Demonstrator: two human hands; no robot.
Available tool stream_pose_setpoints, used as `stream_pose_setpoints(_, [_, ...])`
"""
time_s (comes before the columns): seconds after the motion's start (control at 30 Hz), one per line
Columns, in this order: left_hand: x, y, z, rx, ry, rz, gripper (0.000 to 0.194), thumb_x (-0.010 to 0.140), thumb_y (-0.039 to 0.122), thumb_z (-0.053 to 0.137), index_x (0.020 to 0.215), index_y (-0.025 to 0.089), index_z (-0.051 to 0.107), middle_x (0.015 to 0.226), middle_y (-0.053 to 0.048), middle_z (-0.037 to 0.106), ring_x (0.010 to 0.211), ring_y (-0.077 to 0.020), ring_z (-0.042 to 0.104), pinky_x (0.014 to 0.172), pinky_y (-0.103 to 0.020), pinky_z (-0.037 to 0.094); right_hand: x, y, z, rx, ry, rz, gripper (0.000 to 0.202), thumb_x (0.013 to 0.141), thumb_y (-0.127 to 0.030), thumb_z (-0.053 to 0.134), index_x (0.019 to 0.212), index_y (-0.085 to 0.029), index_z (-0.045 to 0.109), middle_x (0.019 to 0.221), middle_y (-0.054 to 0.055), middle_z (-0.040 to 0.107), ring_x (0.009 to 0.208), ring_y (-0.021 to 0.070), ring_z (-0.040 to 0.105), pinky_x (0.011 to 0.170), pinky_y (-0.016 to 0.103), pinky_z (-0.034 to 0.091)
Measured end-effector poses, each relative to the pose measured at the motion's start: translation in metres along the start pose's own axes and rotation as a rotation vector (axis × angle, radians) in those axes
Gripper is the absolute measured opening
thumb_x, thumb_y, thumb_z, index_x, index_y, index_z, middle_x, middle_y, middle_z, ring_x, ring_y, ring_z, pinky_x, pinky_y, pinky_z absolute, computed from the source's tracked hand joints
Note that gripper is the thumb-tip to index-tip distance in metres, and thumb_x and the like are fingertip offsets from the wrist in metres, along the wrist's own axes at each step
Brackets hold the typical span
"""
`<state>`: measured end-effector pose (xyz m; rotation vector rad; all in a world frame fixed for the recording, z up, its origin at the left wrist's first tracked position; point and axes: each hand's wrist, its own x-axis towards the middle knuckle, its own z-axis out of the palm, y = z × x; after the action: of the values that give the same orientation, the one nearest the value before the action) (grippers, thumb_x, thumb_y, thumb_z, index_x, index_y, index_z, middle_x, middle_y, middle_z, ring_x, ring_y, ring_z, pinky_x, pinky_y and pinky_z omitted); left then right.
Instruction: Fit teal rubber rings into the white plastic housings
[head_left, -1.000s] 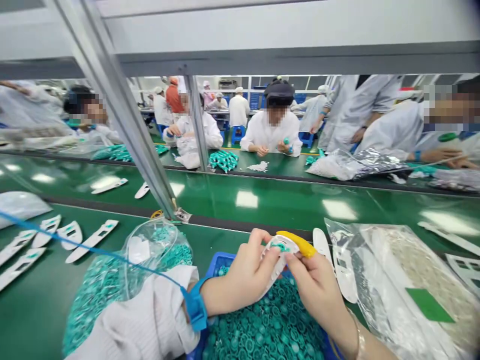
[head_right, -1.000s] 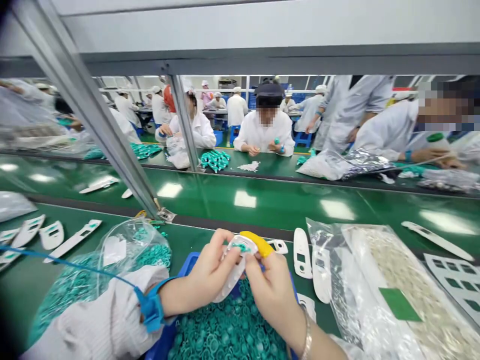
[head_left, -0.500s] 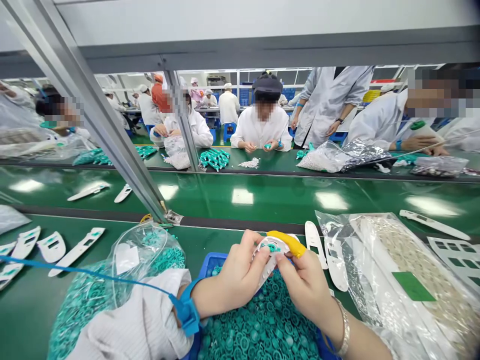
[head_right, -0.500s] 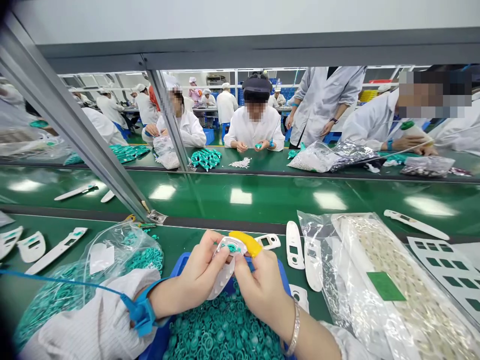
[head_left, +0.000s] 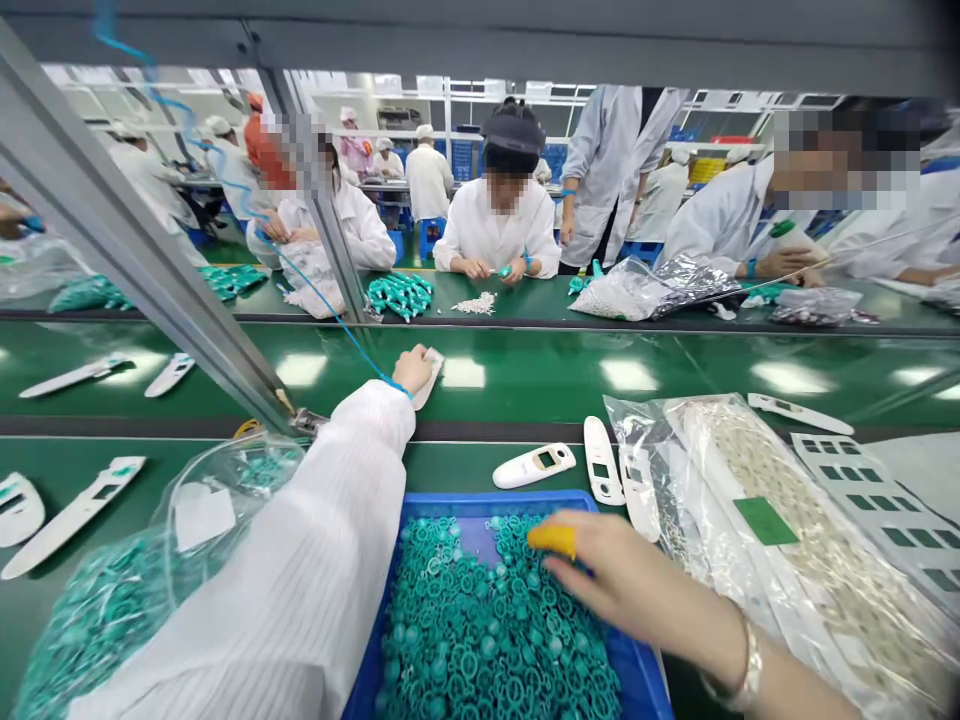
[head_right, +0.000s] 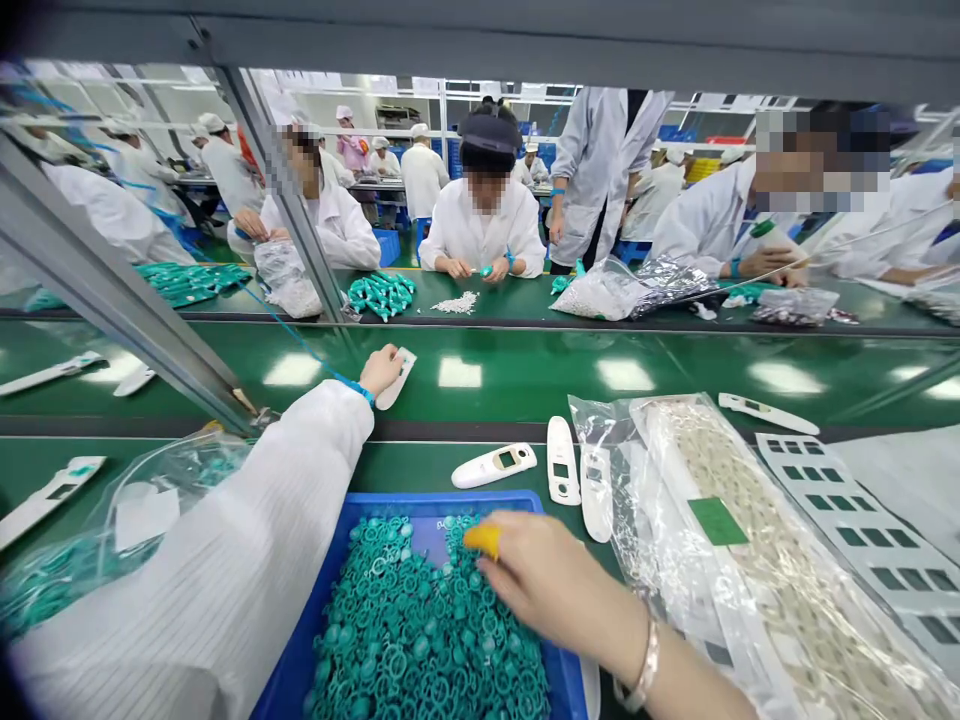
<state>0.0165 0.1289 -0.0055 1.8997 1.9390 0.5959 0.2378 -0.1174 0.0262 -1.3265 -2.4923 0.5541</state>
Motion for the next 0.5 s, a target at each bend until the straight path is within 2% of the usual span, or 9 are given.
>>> stream_pose_setpoints(0.1, [0.009, -0.021, 0.008, 0.089, -0.001, -0.114, 0.034, 0.086, 0.036, 0.051, 0.111, 0.014, 0.053, 0.115, -0.009, 0.053, 0.103, -0.0224, 0.053, 0.088, -0.045, 0.043, -0.003, -0.006, 0.014, -0.216, -0.195, -0.024, 0.012, 0.079, -0.011, 0.054, 0.082, -0.019, 0.063, 0.083, 0.002, 0.063, 0.076, 0.0173, 0.060, 0.063, 0.028, 0.046])
stream_pose_setpoints(0.2, [0.008, -0.017, 0.006, 0.158, 0.027, -0.094, 0.039, 0.087, 0.032, 0.046, 0.118, 0.008, 0.046, 0.126, -0.021, 0.043, 0.117, -0.0340, 0.040, 0.091, -0.054, 0.033, 0.004, -0.007, 0.030, -0.379, -0.262, -0.064, 0.009, 0.077, -0.011, 0.055, 0.074, -0.018, 0.059, 0.080, 0.003, 0.060, 0.072, 0.0189, 0.057, 0.059, 0.030, 0.042])
stream_pose_setpoints(0.27, [0.000, 0.001, 0.006, 0.176, -0.014, 0.033, 0.041, 0.088, 0.028, 0.040, 0.120, 0.004, 0.042, 0.127, -0.027, 0.040, 0.120, -0.0382, 0.035, 0.091, -0.054, 0.030, 0.008, -0.007, 0.038, -0.426, -0.270, -0.084, 0.010, 0.076, -0.009, 0.054, 0.072, -0.017, 0.058, 0.078, 0.003, 0.059, 0.071, 0.0195, 0.057, 0.058, 0.030, 0.040])
stream_pose_setpoints(0.3, [-0.008, 0.012, 0.009, 0.174, -0.074, 0.129, 0.040, 0.088, 0.029, 0.039, 0.120, 0.005, 0.043, 0.125, -0.025, 0.043, 0.118, -0.0367, 0.038, 0.091, -0.050, 0.032, 0.010, -0.006, 0.041, -0.436, -0.274, -0.091, 0.012, 0.075, -0.007, 0.054, 0.071, -0.017, 0.058, 0.077, 0.003, 0.059, 0.070, 0.0195, 0.057, 0.057, 0.030, 0.040])
stream_pose_setpoints(0.37, [-0.031, 0.036, 0.020, 0.151, -0.268, 0.356, 0.037, 0.085, 0.037, 0.045, 0.114, 0.014, 0.051, 0.113, -0.015, 0.055, 0.106, -0.0285, 0.049, 0.087, -0.038, 0.038, 0.013, -0.006, 0.043, -0.437, -0.291, -0.088, 0.014, 0.072, -0.004, 0.053, 0.071, -0.016, 0.059, 0.076, 0.004, 0.059, 0.068, 0.0190, 0.057, 0.055, 0.029, 0.038])
stream_pose_setpoints(0.43, [-0.061, 0.055, 0.038, 0.120, -0.489, 0.585, 0.042, 0.073, 0.046, 0.060, 0.108, 0.023, 0.056, 0.103, -0.006, 0.059, 0.096, -0.0224, 0.055, 0.081, -0.029, 0.041, 0.013, -0.005, 0.040, -0.392, -0.296, -0.043, 0.015, 0.072, -0.002, 0.051, 0.071, -0.015, 0.060, 0.077, 0.005, 0.059, 0.067, 0.0178, 0.058, 0.054, 0.028, 0.038])
stream_pose_setpoints(0.5, [-0.088, 0.068, 0.056, 0.104, -0.650, 0.750, 0.057, 0.062, 0.043, 0.070, 0.114, 0.026, 0.054, 0.107, -0.006, 0.057, 0.096, -0.0237, 0.055, 0.079, -0.029, 0.042, 0.011, -0.005, 0.034, -0.248, -0.233, 0.050, 0.017, 0.073, -0.003, 0.048, 0.073, -0.015, 0.061, 0.079, 0.004, 0.060, 0.068, 0.0164, 0.058, 0.057, 0.028, 0.041])
